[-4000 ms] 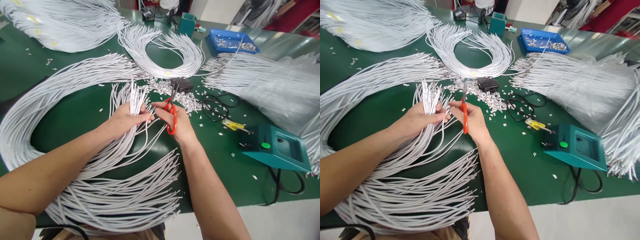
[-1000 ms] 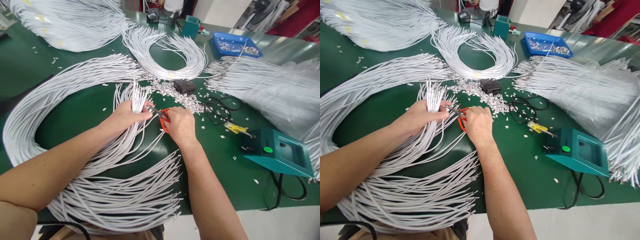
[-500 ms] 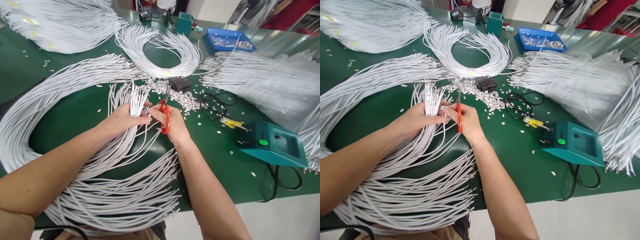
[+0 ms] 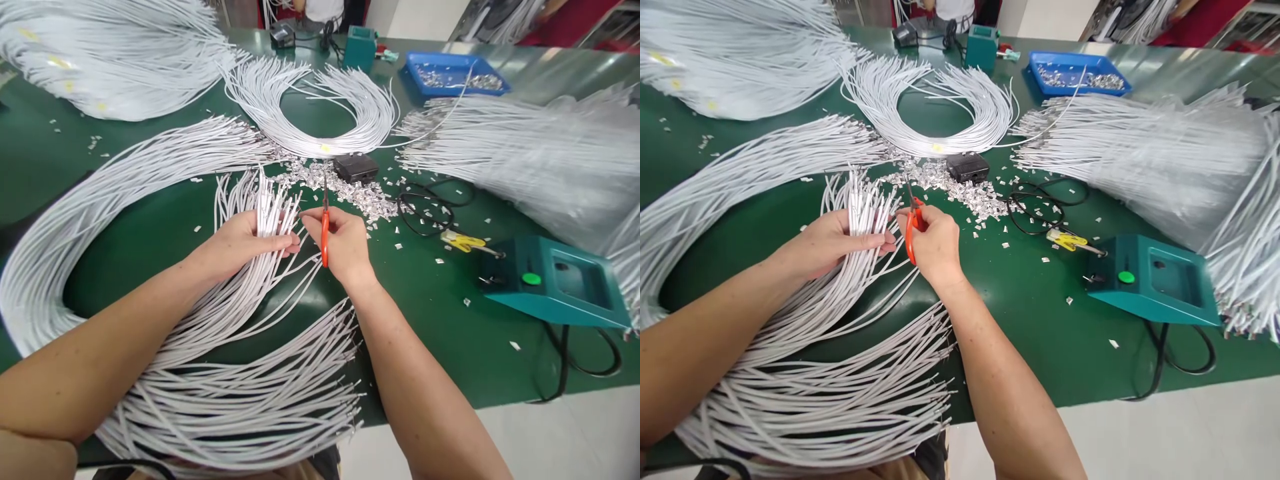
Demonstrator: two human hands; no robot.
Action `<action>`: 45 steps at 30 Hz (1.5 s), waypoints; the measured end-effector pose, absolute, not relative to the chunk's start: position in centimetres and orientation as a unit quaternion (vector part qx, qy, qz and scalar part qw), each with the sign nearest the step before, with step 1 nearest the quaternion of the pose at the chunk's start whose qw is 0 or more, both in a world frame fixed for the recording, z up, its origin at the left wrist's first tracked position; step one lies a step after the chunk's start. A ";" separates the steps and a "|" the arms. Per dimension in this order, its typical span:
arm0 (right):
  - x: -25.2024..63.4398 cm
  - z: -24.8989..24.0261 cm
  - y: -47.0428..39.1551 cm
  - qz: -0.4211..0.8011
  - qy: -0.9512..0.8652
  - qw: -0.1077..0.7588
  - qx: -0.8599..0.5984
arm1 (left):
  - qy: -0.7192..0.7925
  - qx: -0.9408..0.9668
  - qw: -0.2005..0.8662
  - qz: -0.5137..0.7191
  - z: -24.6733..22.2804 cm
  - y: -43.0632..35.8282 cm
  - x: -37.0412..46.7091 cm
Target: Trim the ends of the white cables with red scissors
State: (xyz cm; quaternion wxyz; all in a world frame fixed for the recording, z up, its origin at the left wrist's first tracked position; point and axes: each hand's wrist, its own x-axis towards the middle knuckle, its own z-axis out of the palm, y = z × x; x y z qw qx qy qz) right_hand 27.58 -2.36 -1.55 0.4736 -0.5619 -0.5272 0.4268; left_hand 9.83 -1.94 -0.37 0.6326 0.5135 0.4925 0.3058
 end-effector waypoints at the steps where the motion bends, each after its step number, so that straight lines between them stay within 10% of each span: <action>1: 27.6 -1.5 -2.4 0.440 -0.523 0.467 -0.562 | 0.489 0.512 0.637 0.305 -0.3 -2.0 9.9; 20: 28.2 -0.5 -2.0 0.623 -0.443 0.437 -0.475 | 0.473 0.497 0.640 0.345 -1.1 -1.8 10.5; 45: 27.8 -1.3 -2.5 0.386 -0.582 0.449 -0.558 | 0.472 0.495 0.624 0.377 -1.0 -2.1 10.4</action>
